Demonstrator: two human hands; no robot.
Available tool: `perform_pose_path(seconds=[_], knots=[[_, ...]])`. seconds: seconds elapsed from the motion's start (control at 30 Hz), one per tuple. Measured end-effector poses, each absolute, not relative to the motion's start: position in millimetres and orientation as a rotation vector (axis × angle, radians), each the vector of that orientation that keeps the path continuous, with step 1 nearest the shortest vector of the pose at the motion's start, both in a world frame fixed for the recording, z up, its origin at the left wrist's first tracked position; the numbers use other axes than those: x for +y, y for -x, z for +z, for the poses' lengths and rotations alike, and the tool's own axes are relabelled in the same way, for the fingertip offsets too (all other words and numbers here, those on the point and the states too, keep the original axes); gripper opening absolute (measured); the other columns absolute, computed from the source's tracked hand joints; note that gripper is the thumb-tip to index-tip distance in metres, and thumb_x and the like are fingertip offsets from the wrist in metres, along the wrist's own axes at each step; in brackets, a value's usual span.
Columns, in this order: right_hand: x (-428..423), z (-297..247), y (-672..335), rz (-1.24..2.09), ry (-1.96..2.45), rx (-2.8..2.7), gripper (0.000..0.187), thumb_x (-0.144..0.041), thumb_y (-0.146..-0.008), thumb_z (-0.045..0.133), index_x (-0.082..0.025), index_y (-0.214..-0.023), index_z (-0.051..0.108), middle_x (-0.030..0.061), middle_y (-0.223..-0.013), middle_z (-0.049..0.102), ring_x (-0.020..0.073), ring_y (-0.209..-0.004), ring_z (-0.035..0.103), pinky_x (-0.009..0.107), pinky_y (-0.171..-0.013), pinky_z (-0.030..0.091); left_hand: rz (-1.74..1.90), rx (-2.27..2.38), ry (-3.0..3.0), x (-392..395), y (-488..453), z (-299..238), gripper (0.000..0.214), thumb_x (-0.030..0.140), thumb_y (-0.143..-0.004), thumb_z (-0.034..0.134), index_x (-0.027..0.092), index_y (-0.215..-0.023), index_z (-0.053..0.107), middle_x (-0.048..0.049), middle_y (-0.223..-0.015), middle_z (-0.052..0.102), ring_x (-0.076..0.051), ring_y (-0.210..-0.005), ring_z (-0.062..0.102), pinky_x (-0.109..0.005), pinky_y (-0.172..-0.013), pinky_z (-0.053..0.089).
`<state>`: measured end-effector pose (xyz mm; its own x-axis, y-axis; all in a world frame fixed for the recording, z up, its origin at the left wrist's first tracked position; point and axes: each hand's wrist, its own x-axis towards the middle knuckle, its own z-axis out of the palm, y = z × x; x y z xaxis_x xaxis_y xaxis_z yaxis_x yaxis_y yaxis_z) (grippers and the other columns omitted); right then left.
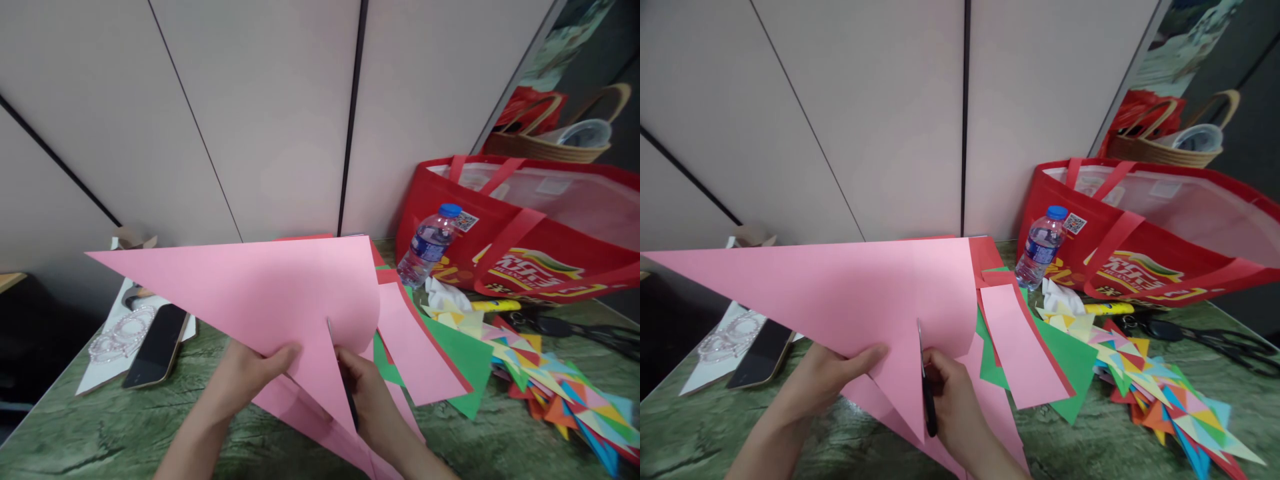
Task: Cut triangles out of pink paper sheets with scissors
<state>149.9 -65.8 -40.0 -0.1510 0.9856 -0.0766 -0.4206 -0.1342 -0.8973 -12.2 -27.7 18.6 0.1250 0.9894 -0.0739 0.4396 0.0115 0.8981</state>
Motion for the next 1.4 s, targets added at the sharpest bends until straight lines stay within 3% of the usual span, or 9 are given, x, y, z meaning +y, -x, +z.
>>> perform_pose_path(seconds=[0.43,0.63,0.8,0.97,1.1,1.4], knots=[[-66.0,-40.7,-152.3,1.556,0.896,-0.953,0.015,-0.022,-0.066,0.073,-0.021,-0.081,0.070,-0.0031,-0.061,0.066,0.0143,-0.055,0.058,0.024,-0.053,0.044,0.918,1.386,-1.454,-28.2,10.7,18.5,0.035,0.039,-0.068,0.070,0.016,-0.094,0.067,-0.0113,-0.099,0.071,-0.030,-0.093,0.064,-0.037,-0.076,0.052],[-65.5,-42.9,-152.2,1.576,0.901,-0.969,0.016,-0.022,-0.065,0.074,-0.020,-0.080,0.069,-0.0048,-0.056,0.062,0.0112,-0.048,0.053,0.020,-0.044,0.040,1.081,1.216,-1.364,-22.9,18.6,22.3,0.039,0.038,-0.072,0.069,0.019,-0.105,0.064,-0.0103,-0.108,0.069,-0.027,-0.096,0.064,-0.032,-0.073,0.054],[-65.3,-39.9,-150.3,1.523,0.951,-1.012,0.014,-0.028,-0.068,0.071,-0.020,-0.078,0.068,-0.0003,-0.069,0.069,0.0143,-0.056,0.059,0.024,-0.051,0.046,1.130,1.306,-1.390,-21.9,22.0,21.9,0.032,0.035,-0.073,0.069,0.018,-0.099,0.064,-0.0093,-0.106,0.069,-0.026,-0.095,0.064,-0.029,-0.068,0.055],[-64.9,-39.7,-150.3,1.533,0.918,-1.023,0.020,-0.027,-0.067,0.071,-0.019,-0.085,0.068,0.0045,-0.086,0.072,0.0212,-0.077,0.065,0.029,-0.064,0.050,1.058,1.376,-1.375,-21.6,18.3,26.7,0.028,0.039,-0.072,0.068,0.016,-0.088,0.068,-0.0076,-0.084,0.073,-0.024,-0.072,0.067,-0.026,-0.049,0.052],[-64.1,-38.7,-151.9,1.566,0.841,-1.010,0.027,-0.021,-0.069,0.070,-0.021,-0.095,0.066,0.0065,-0.097,0.072,0.0232,-0.087,0.065,0.031,-0.069,0.051,0.944,1.407,-1.394,-24.0,16.3,28.6,0.024,0.039,-0.071,0.068,0.016,-0.075,0.069,-0.0070,-0.074,0.073,-0.024,-0.067,0.067,-0.028,-0.053,0.054],[-63.3,-35.9,-156.4,1.531,0.884,-0.959,0.039,-0.016,-0.064,0.074,-0.021,-0.100,0.063,0.0073,-0.096,0.072,0.0248,-0.091,0.065,0.032,-0.069,0.052,0.952,1.399,-1.271,-28.3,3.1,24.9,0.023,0.039,-0.068,0.069,0.015,-0.068,0.068,-0.0064,-0.065,0.072,-0.022,-0.060,0.065,-0.029,-0.052,0.051]])
